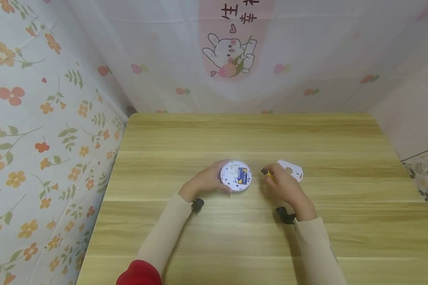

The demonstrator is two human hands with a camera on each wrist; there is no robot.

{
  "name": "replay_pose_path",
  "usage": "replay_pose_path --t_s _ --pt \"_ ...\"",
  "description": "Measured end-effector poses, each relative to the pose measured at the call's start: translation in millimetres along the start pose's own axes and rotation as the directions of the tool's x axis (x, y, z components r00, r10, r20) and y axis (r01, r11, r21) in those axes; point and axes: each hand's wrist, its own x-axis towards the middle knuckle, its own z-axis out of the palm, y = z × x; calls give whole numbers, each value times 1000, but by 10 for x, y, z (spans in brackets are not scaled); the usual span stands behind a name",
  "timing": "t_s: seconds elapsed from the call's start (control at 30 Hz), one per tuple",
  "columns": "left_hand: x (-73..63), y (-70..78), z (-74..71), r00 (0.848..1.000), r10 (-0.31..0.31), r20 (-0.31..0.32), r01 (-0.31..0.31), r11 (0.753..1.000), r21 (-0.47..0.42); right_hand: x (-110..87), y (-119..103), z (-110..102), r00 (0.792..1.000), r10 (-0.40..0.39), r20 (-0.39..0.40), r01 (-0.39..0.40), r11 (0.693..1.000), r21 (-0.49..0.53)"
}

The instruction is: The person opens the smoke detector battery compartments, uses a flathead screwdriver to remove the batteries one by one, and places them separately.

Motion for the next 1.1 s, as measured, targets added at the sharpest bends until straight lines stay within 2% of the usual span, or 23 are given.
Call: replay_pose_path --t_s 0.3,0.63,0.83,1.1 --pt "-8 -3 -9 1000 1 6 -1 1000 15 -82 -119 11 990 -90 104 101 990 -101" --pt "6 -11 -2 1000 13 2 -13 999 40 -119 -170 8 969 -228 95 242 951 -192" --pt "-6 6 -11 1000 9 -5 -9 999 36 -111 -177 -25 968 -216 125 241 942 -234" --pt "9 -13 -3 1000 18 -1 -18 999 39 -52 -247 -94 965 -143 218 202 940 -276"
